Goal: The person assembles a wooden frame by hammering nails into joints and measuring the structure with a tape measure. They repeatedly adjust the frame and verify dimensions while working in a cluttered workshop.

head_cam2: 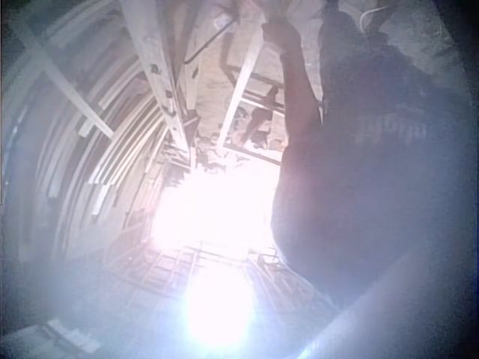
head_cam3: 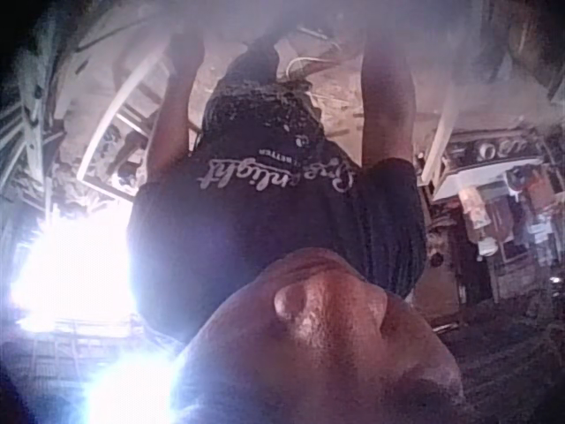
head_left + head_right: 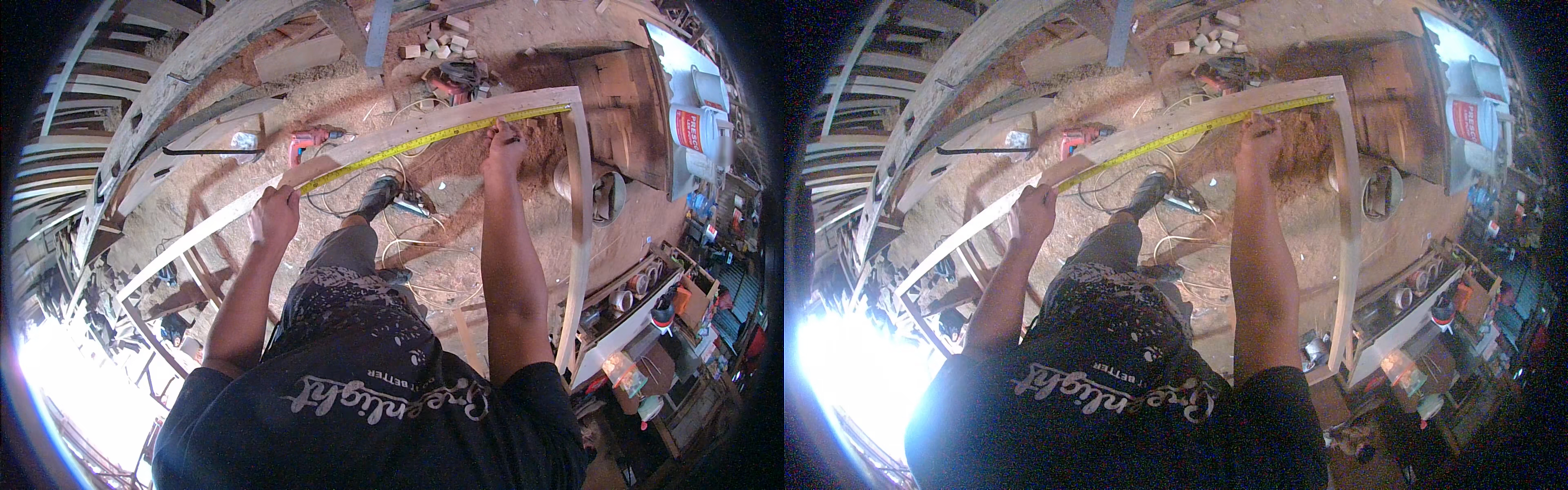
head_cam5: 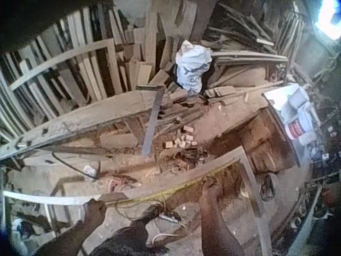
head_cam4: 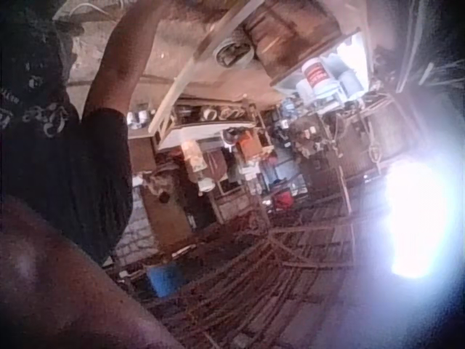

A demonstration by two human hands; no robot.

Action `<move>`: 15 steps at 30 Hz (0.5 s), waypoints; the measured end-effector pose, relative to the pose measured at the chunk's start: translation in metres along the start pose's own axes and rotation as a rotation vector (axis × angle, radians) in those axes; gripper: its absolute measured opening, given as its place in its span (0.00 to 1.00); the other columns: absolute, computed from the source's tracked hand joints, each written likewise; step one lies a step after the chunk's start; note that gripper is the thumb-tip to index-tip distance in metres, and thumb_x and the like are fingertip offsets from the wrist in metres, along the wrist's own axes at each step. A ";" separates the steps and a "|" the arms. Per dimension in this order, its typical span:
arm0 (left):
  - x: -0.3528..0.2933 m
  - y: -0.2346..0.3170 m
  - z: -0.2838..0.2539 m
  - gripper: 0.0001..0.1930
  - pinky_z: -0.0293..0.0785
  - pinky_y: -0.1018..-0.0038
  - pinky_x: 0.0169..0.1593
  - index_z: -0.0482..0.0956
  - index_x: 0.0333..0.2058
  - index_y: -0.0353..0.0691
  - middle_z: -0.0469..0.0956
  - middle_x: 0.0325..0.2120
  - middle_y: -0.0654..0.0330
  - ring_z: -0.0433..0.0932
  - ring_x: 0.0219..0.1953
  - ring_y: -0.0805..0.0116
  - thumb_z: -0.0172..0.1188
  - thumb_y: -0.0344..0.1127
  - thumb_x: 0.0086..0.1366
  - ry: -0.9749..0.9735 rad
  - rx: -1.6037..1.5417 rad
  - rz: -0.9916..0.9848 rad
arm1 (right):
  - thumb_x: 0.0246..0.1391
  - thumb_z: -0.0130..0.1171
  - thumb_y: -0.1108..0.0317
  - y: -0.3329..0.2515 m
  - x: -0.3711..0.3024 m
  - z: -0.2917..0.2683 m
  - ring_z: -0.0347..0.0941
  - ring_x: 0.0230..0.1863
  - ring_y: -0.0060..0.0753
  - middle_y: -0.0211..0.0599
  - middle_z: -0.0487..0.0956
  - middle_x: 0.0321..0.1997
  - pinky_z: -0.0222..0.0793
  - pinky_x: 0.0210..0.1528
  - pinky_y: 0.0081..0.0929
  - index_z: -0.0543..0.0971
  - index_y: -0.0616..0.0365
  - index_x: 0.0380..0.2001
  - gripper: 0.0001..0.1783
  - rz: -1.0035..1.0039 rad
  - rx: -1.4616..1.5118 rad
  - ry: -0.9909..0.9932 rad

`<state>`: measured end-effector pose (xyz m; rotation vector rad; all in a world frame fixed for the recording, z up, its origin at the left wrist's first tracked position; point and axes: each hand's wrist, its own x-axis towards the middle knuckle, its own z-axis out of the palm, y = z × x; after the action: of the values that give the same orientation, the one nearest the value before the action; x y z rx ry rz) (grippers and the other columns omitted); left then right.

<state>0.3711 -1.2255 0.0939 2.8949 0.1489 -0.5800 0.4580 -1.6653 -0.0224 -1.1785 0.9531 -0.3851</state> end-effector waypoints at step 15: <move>0.005 0.000 -0.007 0.14 0.78 0.48 0.41 0.84 0.41 0.43 0.80 0.35 0.46 0.82 0.37 0.42 0.59 0.46 0.68 -0.023 0.017 0.009 | 0.60 0.67 0.66 0.018 0.018 -0.011 0.71 0.23 0.20 0.25 0.77 0.25 0.62 0.19 0.20 0.79 0.54 0.35 0.07 -0.091 -0.070 0.001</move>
<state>0.3780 -1.2234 0.0985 2.9026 0.1281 -0.6164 0.4556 -1.6780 -0.0473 -1.2887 0.9224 -0.4283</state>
